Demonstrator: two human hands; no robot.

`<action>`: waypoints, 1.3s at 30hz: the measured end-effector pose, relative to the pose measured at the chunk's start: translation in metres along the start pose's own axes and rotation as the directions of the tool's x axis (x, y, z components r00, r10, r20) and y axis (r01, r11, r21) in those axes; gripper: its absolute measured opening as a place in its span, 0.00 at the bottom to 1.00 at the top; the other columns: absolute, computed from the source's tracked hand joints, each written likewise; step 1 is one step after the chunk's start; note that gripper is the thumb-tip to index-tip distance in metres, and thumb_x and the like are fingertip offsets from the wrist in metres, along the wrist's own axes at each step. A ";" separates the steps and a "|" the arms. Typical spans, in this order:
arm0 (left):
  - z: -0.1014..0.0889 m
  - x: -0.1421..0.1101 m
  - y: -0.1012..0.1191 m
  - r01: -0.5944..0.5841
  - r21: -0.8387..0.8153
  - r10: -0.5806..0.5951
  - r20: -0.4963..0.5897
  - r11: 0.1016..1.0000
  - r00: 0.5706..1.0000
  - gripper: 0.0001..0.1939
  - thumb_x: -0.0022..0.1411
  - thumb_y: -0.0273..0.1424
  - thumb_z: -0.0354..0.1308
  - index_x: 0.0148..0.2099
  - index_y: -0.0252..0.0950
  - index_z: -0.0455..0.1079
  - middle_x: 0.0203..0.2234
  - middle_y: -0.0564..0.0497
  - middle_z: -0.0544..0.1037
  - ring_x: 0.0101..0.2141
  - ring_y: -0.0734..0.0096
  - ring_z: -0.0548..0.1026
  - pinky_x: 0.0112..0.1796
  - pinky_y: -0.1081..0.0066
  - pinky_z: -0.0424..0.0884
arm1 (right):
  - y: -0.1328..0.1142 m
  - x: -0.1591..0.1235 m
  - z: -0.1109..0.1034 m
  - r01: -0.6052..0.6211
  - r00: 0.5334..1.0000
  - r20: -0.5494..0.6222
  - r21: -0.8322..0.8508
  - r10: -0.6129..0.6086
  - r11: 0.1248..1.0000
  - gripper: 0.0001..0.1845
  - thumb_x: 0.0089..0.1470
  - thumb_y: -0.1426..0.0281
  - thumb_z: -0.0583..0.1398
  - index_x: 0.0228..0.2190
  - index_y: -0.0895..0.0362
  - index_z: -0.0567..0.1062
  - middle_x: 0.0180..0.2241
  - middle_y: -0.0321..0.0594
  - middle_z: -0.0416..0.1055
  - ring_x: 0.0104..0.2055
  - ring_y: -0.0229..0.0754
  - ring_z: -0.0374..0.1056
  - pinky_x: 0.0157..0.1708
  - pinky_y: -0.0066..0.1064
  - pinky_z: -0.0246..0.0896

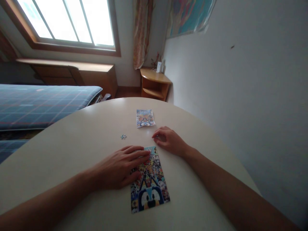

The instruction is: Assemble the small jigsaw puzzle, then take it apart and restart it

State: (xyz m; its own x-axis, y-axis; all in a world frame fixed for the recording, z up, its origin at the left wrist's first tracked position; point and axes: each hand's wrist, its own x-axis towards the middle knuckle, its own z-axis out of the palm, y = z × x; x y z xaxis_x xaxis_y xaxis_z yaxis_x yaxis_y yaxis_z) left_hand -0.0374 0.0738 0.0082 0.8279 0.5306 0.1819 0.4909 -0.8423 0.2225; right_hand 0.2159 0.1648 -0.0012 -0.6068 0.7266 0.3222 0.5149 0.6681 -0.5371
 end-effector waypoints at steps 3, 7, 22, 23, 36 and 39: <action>-0.001 0.001 0.001 0.002 -0.013 -0.002 -0.010 1.000 1.000 0.28 0.68 0.35 0.53 0.68 0.40 0.57 0.63 0.47 0.66 0.62 0.54 0.63 0.60 0.53 0.64 | 0.001 0.000 0.001 0.011 1.000 -0.002 0.005 -0.011 1.000 0.07 0.53 0.76 0.63 0.35 0.55 0.78 0.37 0.41 0.75 0.43 0.43 0.68 0.48 0.37 0.62; -0.001 0.001 0.002 0.001 -0.027 -0.001 -0.028 1.000 1.000 0.28 0.68 0.36 0.54 0.68 0.41 0.57 0.63 0.47 0.66 0.62 0.54 0.63 0.60 0.53 0.63 | 0.001 0.000 0.001 -0.008 1.000 -0.006 -0.004 0.008 1.000 0.07 0.53 0.76 0.63 0.36 0.55 0.78 0.37 0.41 0.75 0.42 0.42 0.67 0.47 0.37 0.62; 0.000 0.001 0.000 0.006 0.005 -0.006 0.032 1.000 0.999 0.28 0.68 0.37 0.53 0.68 0.39 0.56 0.65 0.48 0.64 0.62 0.54 0.61 0.60 0.52 0.62 | -0.001 0.001 0.000 -0.025 1.000 -0.003 0.004 0.025 1.000 0.07 0.53 0.75 0.62 0.36 0.56 0.78 0.36 0.41 0.75 0.41 0.43 0.67 0.46 0.37 0.61; 0.000 0.002 0.000 0.011 0.013 -0.011 0.042 1.000 0.999 0.28 0.69 0.37 0.52 0.68 0.39 0.56 0.65 0.48 0.64 0.62 0.53 0.61 0.60 0.52 0.62 | -0.001 0.001 0.000 -0.027 1.000 -0.003 0.002 0.027 1.000 0.07 0.53 0.75 0.62 0.36 0.56 0.78 0.36 0.41 0.75 0.41 0.43 0.67 0.45 0.37 0.61; 0.002 -0.006 -0.026 0.526 0.161 -0.413 -0.449 0.835 0.792 0.16 0.66 0.32 0.52 0.54 0.35 0.69 0.51 0.41 0.74 0.49 0.54 0.72 0.48 0.52 0.73 | 0.002 0.001 0.000 -0.014 1.000 0.017 0.017 0.014 1.000 0.08 0.53 0.76 0.62 0.36 0.56 0.77 0.35 0.40 0.74 0.41 0.42 0.66 0.45 0.36 0.61; 0.000 -0.008 -0.034 0.671 0.191 -0.553 -0.431 0.717 0.713 0.17 0.65 0.32 0.53 0.54 0.33 0.70 0.50 0.41 0.75 0.48 0.51 0.73 0.48 0.51 0.72 | 0.003 0.001 -0.001 -0.013 1.000 0.017 0.024 0.013 1.000 0.08 0.53 0.77 0.62 0.36 0.55 0.77 0.36 0.40 0.74 0.41 0.42 0.67 0.46 0.36 0.61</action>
State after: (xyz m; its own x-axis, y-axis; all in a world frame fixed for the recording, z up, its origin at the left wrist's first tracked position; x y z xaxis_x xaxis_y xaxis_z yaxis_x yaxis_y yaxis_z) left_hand -0.0610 0.0981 -0.0006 0.2018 0.8848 0.4199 0.9590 -0.2656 0.0988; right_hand 0.2176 0.1672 -0.0015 -0.6107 0.7322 0.3017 0.5081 0.6545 -0.5599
